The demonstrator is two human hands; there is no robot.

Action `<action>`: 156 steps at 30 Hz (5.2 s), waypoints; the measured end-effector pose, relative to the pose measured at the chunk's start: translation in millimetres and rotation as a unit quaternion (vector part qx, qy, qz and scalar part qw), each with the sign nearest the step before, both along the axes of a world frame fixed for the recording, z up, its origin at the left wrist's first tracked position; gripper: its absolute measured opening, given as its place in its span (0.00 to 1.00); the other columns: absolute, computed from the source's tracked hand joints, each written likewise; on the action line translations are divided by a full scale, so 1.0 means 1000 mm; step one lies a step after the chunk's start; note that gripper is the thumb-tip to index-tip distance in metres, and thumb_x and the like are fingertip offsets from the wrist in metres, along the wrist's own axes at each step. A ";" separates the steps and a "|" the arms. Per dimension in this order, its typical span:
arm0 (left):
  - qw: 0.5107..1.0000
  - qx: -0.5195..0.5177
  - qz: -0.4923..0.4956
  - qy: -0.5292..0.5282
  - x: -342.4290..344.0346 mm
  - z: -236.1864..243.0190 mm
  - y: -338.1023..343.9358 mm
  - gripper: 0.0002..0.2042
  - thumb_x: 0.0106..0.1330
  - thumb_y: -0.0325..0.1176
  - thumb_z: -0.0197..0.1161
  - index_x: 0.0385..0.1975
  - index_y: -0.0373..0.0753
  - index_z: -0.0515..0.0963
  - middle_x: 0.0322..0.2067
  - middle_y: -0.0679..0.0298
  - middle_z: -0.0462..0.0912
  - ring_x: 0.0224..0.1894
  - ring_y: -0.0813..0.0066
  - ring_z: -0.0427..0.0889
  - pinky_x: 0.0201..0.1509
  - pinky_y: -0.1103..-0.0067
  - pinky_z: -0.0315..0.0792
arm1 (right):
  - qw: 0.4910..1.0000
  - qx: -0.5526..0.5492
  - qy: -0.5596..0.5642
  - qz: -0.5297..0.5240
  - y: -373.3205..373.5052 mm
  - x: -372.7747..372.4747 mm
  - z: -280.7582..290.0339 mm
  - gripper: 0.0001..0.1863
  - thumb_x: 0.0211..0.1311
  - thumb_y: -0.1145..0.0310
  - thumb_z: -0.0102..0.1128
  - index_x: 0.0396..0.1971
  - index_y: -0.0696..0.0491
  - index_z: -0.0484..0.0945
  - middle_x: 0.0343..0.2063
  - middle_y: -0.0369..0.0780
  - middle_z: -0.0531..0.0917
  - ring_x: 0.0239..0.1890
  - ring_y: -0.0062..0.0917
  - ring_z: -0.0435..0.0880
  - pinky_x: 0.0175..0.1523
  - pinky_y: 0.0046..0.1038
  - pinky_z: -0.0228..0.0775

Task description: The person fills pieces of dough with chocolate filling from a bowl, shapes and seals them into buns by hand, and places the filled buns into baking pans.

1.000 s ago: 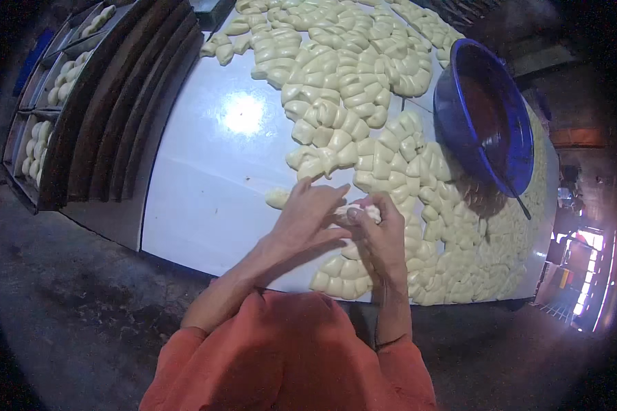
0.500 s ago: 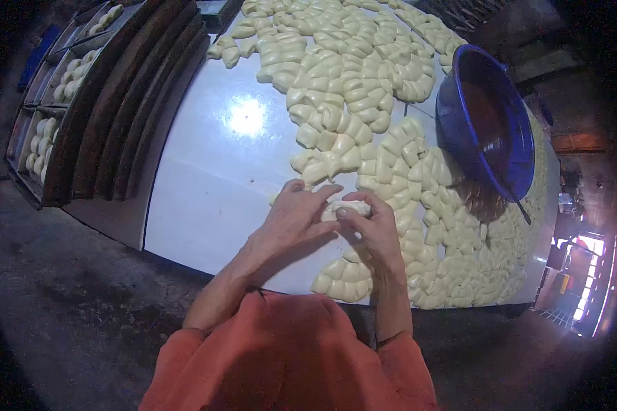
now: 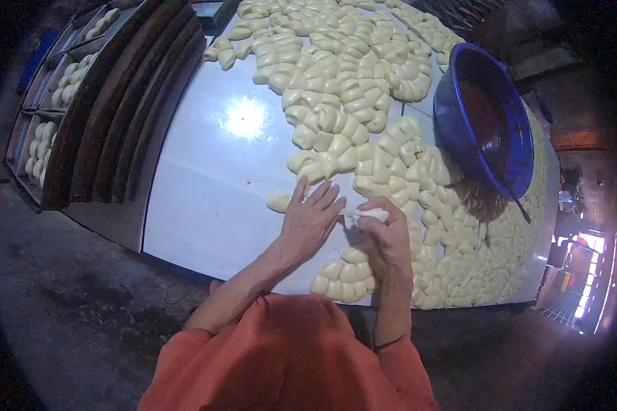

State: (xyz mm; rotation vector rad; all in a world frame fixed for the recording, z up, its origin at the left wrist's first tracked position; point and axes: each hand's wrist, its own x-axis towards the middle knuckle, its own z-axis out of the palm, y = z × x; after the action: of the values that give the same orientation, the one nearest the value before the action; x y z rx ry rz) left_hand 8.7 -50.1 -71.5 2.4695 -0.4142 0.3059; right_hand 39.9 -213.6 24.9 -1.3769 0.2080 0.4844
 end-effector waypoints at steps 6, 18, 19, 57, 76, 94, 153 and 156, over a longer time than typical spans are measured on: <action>0.988 -0.119 -0.014 0.100 0.001 0.026 0.013 0.36 0.59 0.46 0.68 0.64 0.34 0.66 0.60 0.50 0.72 0.67 0.53 0.64 0.74 0.48 0.41 | 0.985 0.161 -0.038 -0.059 -0.016 0.010 0.003 0.23 0.54 0.74 0.62 0.52 0.63 0.74 0.40 0.47 0.84 0.36 0.33 0.87 0.44 0.29 0.82; 0.814 -0.457 0.030 0.356 0.021 0.059 0.028 0.14 0.68 0.34 0.64 0.47 0.31 0.80 0.30 0.65 0.85 0.29 0.84 0.80 0.35 0.84 0.74 | 0.993 -0.073 -0.089 -0.017 0.012 0.014 -0.014 0.15 0.61 0.75 0.65 0.47 0.60 0.76 0.38 0.41 0.84 0.38 0.20 0.84 0.43 0.19 0.76; 0.781 -0.485 0.021 0.393 0.021 0.057 0.028 0.21 0.70 0.35 0.63 0.58 0.31 0.72 0.37 0.59 0.86 0.38 0.77 0.84 0.43 0.82 0.76 | 0.984 -0.091 -0.150 -0.027 0.011 0.016 -0.018 0.15 0.61 0.76 0.65 0.48 0.60 0.76 0.40 0.40 0.83 0.41 0.20 0.83 0.45 0.19 0.75; 0.782 -0.430 -0.004 0.452 0.072 0.070 0.002 0.22 0.70 0.31 0.61 0.60 0.29 0.70 0.49 0.54 0.82 0.46 0.70 0.83 0.40 0.80 0.76 | 0.877 -0.422 -0.042 0.224 -0.180 0.309 -0.003 0.14 0.66 0.65 0.57 0.45 0.57 0.79 0.39 0.34 0.81 0.42 0.20 0.76 0.50 0.26 0.68; 0.516 -0.759 0.014 0.395 0.107 0.105 -0.023 0.20 0.76 0.47 0.51 0.54 0.38 0.76 0.45 0.66 0.82 0.44 0.79 0.81 0.44 0.80 0.76 | 0.972 0.219 -0.079 0.019 -0.001 0.147 0.011 0.10 0.71 0.68 0.55 0.47 0.54 0.71 0.38 0.36 0.81 0.37 0.18 0.83 0.44 0.24 0.78; 0.714 -0.638 0.173 0.230 0.054 0.077 0.101 0.16 0.65 0.34 0.69 0.48 0.31 0.81 0.36 0.64 0.85 0.35 0.83 0.81 0.37 0.86 0.77 | 0.963 -0.094 -0.235 0.095 0.126 0.060 -0.038 0.14 0.60 0.73 0.65 0.45 0.60 0.81 0.43 0.40 0.81 0.39 0.22 0.79 0.45 0.26 0.72; 0.969 -0.195 0.111 0.104 -0.008 0.044 0.052 0.22 0.56 0.44 0.70 0.47 0.37 0.80 0.48 0.53 0.81 0.50 0.54 0.79 0.54 0.66 0.74 | 0.978 -0.074 -0.025 0.195 0.056 0.042 -0.024 0.24 0.61 0.71 0.66 0.56 0.59 0.69 0.37 0.36 0.78 0.32 0.14 0.78 0.36 0.17 0.72; 0.955 -0.245 0.110 0.126 0.002 0.034 0.043 0.15 0.59 0.39 0.67 0.41 0.37 0.82 0.45 0.55 0.82 0.47 0.54 0.79 0.50 0.66 0.74 | 0.953 -0.146 -0.099 0.244 0.036 0.046 -0.031 0.22 0.61 0.72 0.67 0.53 0.59 0.70 0.34 0.35 0.80 0.31 0.14 0.78 0.34 0.16 0.69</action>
State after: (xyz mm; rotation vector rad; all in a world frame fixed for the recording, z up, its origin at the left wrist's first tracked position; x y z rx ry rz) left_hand 10.5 -6.8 -37.9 2.0260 0.0471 0.1538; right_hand 85.5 -177.8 -6.0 -1.7650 -0.2445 0.7398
